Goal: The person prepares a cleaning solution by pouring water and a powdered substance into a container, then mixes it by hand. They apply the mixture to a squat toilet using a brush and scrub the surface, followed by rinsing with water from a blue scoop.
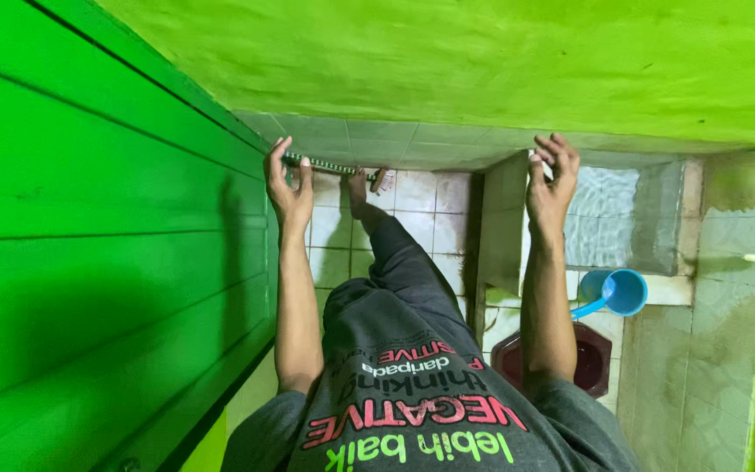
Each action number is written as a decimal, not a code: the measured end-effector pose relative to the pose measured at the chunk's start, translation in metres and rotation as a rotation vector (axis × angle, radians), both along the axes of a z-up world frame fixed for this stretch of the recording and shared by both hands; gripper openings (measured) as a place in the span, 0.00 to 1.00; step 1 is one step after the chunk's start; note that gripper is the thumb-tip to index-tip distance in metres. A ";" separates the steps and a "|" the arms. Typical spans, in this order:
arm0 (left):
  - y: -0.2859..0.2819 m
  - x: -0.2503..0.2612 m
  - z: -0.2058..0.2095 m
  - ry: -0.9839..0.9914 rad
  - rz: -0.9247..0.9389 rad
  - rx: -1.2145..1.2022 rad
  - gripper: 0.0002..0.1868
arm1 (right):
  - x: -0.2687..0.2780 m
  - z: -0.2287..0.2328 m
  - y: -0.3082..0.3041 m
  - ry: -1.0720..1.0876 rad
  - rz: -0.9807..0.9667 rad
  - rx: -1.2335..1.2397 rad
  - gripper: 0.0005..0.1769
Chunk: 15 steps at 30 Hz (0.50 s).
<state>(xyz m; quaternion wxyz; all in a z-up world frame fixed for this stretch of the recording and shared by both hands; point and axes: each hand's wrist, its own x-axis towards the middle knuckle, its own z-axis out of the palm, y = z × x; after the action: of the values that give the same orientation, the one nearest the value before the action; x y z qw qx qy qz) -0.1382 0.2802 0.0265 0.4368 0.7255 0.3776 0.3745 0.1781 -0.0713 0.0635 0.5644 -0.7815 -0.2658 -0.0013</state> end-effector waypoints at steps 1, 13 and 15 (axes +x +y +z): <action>0.003 -0.001 -0.003 -0.008 0.011 -0.007 0.24 | 0.002 0.002 0.002 0.013 -0.003 -0.010 0.14; 0.024 0.008 -0.075 0.329 0.143 -0.167 0.46 | -0.025 0.019 -0.019 0.093 -0.050 0.005 0.16; 0.019 0.032 -0.089 0.453 0.083 -0.394 0.51 | -0.027 0.026 -0.029 0.109 -0.083 -0.009 0.16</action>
<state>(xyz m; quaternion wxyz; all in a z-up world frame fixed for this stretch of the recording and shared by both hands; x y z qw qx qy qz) -0.1062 0.2990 -0.0625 0.4582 0.6757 0.5602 0.1403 0.1508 -0.1005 0.0890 0.5741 -0.7932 -0.2019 0.0189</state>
